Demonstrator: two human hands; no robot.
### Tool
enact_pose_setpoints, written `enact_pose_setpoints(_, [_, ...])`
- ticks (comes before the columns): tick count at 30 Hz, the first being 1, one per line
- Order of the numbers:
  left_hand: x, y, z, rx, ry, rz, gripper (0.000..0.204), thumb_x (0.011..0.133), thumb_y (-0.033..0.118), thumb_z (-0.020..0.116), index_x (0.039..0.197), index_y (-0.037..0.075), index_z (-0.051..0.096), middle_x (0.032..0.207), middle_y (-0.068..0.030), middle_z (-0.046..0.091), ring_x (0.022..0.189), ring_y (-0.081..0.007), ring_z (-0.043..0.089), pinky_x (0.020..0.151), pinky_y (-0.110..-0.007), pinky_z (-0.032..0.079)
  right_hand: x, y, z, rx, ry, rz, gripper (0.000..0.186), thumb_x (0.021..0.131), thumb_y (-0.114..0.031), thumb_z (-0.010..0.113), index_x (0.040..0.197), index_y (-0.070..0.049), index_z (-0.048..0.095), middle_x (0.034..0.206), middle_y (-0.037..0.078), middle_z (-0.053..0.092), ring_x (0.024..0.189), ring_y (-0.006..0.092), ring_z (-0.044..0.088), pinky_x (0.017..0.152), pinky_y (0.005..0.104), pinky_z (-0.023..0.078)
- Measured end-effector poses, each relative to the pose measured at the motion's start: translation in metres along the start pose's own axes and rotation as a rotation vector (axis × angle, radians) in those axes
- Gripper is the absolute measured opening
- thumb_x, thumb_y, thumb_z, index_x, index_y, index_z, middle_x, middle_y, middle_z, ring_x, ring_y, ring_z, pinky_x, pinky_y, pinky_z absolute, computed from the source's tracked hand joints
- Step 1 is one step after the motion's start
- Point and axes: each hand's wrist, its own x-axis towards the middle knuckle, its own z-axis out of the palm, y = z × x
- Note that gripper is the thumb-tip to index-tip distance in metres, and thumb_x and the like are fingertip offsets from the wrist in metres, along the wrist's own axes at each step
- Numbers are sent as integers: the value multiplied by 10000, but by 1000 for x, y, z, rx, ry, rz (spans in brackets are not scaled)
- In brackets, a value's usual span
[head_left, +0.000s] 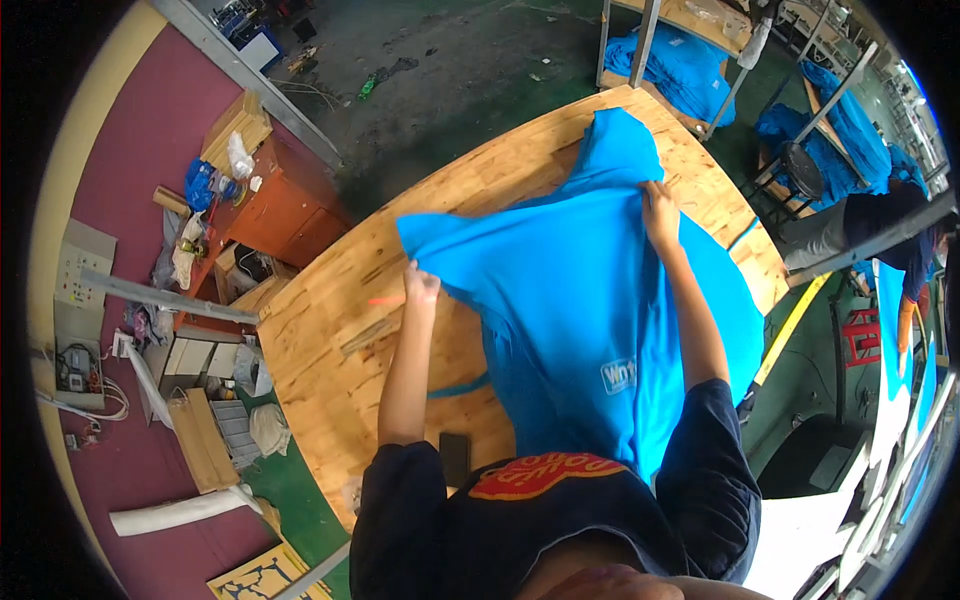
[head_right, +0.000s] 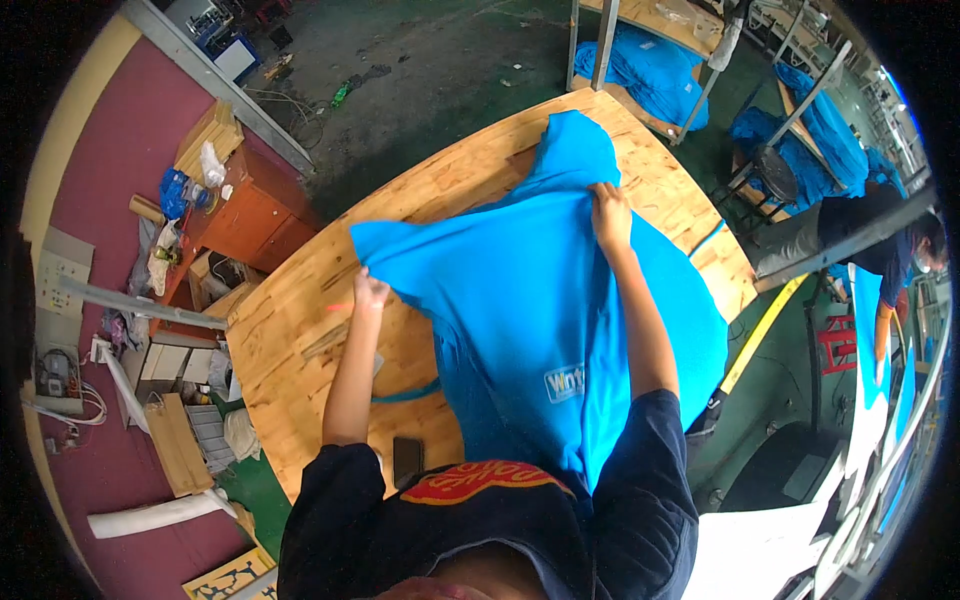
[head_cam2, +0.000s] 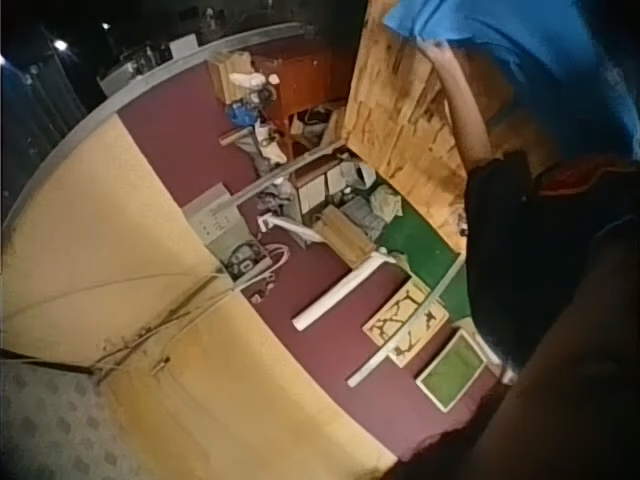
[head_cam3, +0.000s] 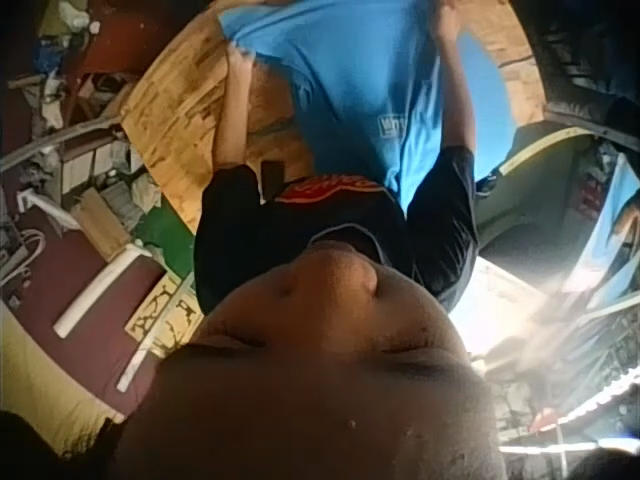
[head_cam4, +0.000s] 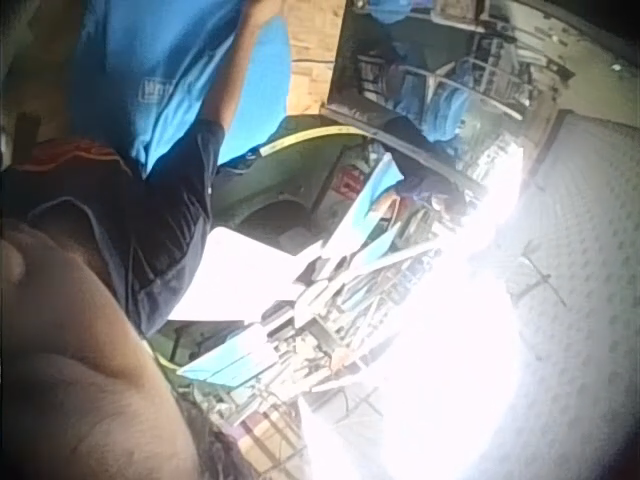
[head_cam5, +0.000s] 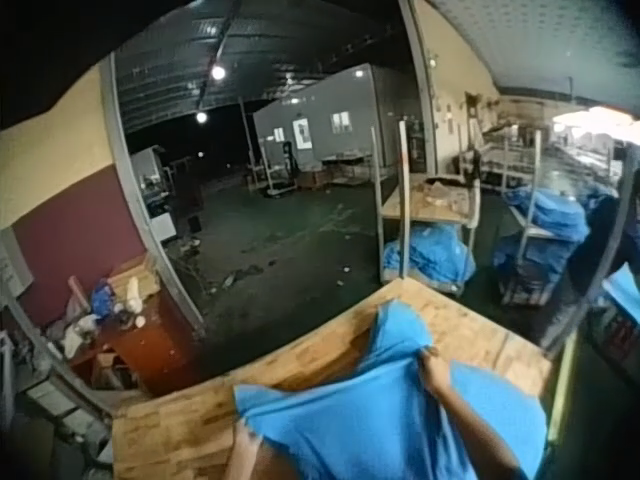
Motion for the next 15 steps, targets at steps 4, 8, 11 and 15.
enact_pose_setpoints(4, [43,-14,-13,-4,32,-103,470,1042,234,258,1350,-62,456,1403,-220,513,1317,-364,466,1159,-506,329,24,11,38,-76,101,34,186,848,-38,588,1002,-110,664,937,89,625,939,307,580,849,429,468])
enact_pose_setpoints(8, [60,-26,-11,129,93,-72,475,1000,249,334,1342,-47,477,1409,-211,512,1293,-362,484,1157,-506,321,55,16,60,-238,189,-43,196,877,-113,595,1039,-190,673,957,55,609,961,258,575,922,471,424])
enact_pose_setpoints(11, [66,-35,-5,190,118,-69,452,987,237,377,1338,-26,486,1401,-200,516,1301,-342,473,1148,-486,326,51,4,65,-341,-12,26,225,891,-139,618,1099,-201,674,1070,50,613,1018,253,575,970,456,407])
enact_pose_setpoints(15, [27,-38,1,546,87,297,368,977,139,452,1313,-1,504,1336,-171,552,1276,-291,486,1097,-428,366,6,-15,9,-286,219,-88,254,885,-148,654,1134,-196,674,1182,56,601,1067,258,572,980,444,405])
